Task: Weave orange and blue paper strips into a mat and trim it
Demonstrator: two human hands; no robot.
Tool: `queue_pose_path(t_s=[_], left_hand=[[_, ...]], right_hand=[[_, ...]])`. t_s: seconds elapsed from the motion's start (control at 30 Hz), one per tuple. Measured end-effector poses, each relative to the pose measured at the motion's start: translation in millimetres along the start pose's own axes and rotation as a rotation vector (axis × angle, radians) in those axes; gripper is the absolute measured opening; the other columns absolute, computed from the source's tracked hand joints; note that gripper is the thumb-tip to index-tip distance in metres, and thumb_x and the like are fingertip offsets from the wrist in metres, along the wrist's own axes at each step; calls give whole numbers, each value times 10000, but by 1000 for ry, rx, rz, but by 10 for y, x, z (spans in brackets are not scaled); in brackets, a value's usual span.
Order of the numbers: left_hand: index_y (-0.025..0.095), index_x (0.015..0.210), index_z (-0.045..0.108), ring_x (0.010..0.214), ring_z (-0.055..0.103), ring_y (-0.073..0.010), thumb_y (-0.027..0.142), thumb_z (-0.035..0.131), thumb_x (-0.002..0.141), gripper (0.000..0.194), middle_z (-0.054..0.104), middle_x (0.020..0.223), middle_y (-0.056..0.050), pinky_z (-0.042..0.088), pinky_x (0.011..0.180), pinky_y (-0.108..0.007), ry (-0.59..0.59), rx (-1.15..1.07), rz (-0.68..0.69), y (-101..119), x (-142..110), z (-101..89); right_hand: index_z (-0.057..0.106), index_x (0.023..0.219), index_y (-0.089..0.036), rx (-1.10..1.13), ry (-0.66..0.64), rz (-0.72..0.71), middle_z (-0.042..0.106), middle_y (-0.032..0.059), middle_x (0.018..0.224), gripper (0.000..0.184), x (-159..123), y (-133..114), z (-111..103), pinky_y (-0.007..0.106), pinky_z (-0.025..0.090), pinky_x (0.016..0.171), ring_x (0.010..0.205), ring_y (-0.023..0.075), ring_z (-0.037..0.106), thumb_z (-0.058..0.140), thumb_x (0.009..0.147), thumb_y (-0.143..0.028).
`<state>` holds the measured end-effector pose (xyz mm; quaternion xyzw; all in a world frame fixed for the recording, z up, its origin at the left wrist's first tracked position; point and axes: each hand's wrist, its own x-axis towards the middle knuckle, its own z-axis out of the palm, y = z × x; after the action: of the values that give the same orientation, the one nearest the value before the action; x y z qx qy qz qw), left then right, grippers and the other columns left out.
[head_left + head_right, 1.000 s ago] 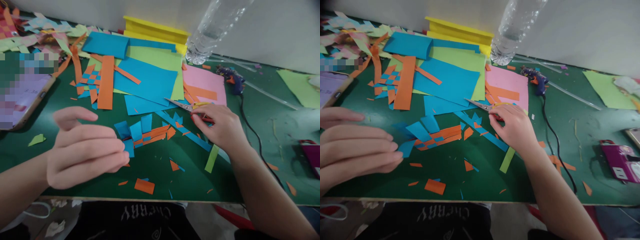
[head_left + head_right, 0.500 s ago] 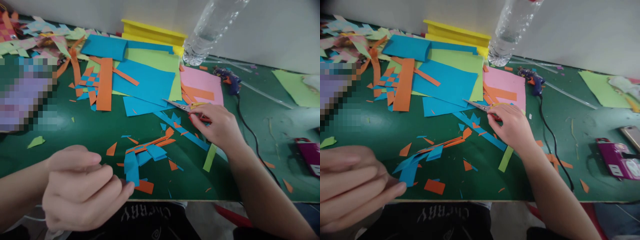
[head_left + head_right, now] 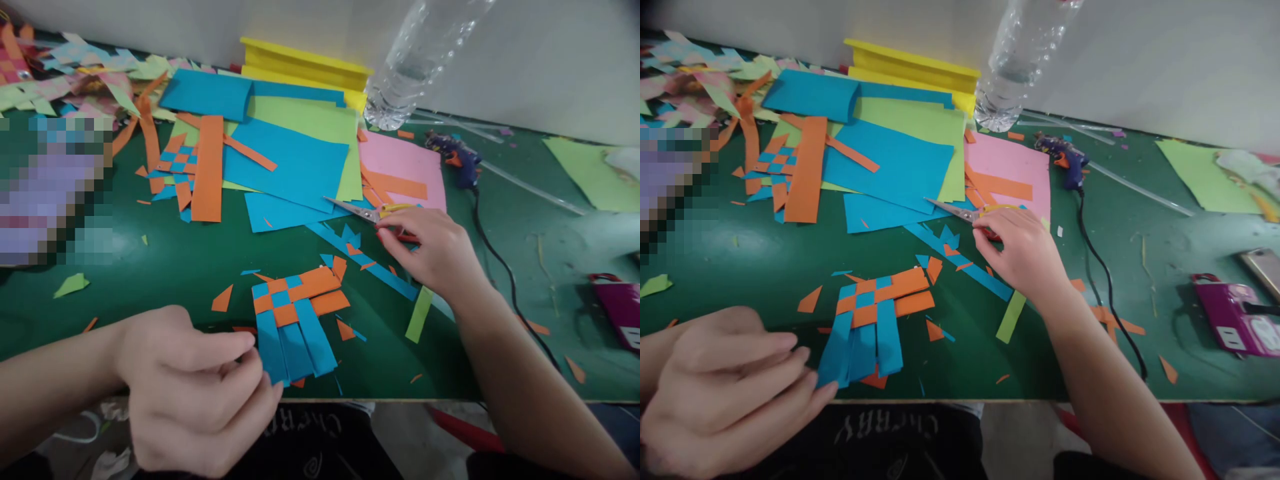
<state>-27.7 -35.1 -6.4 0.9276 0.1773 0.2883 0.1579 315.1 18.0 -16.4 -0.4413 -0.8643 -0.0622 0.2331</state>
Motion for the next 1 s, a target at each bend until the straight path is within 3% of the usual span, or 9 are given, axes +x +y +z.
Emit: queue_pose_path(t_s=[0.07,0.13,0.2,0.4,0.6,0.7,0.87,1.0], left_hand=[[339,808,771,900,693,-124,279,630,877,169,748,995,58,620,734,-160,73,289,641,25,59,31],[319,849,783,929,689,-148,281,637,879,154,762,952,28,620,810,-199,-6,392,724,42,91,26],[313,883,789,900,698,-155,263,657,862,143,772,942,31,629,838,-228,-46,381,721,49,102,12],[356,904,778,871,712,-153,227,682,835,174,779,894,48,639,848,-242,-6,334,625,66,50,55],[247,942,782,809,709,-161,185,643,863,171,785,930,-31,627,837,-265,-69,266,523,123,92,106],[210,940,775,807,716,-173,187,663,868,135,783,905,-48,617,845,-279,-107,205,422,115,110,103],[192,1092,710,940,702,-171,137,395,1002,333,780,1034,-33,539,1004,-343,-61,227,276,-97,29,37],[224,1080,666,968,692,-156,174,541,989,163,764,1058,-5,456,1092,-382,-77,364,120,-326,43,-24]], right_hand=[[659,917,-226,-3,2,-2,773,70,978,86,-1,1,1,388,555,785,935,248,740,576,921,-206],[658,922,-234,-5,-2,4,772,62,974,86,-4,3,0,390,556,783,926,244,738,575,922,-213],[660,930,-246,-3,-10,10,771,56,978,90,-7,6,0,399,557,788,928,245,736,575,922,-219],[679,932,-265,38,-29,15,766,43,944,122,-5,2,5,433,554,817,929,257,728,573,916,-205],[670,1014,-232,46,-90,-58,751,79,969,136,4,-52,21,457,528,897,982,278,702,565,927,-223],[662,1039,-220,49,-107,-112,747,88,966,144,13,-91,18,446,531,867,965,280,700,569,929,-224],[642,1077,-203,72,-101,-214,747,80,966,153,30,-143,-19,418,535,848,909,245,687,593,932,-211],[644,1109,-229,131,-145,-276,747,56,1030,181,33,-193,-43,411,524,902,965,222,672,620,929,-229]])
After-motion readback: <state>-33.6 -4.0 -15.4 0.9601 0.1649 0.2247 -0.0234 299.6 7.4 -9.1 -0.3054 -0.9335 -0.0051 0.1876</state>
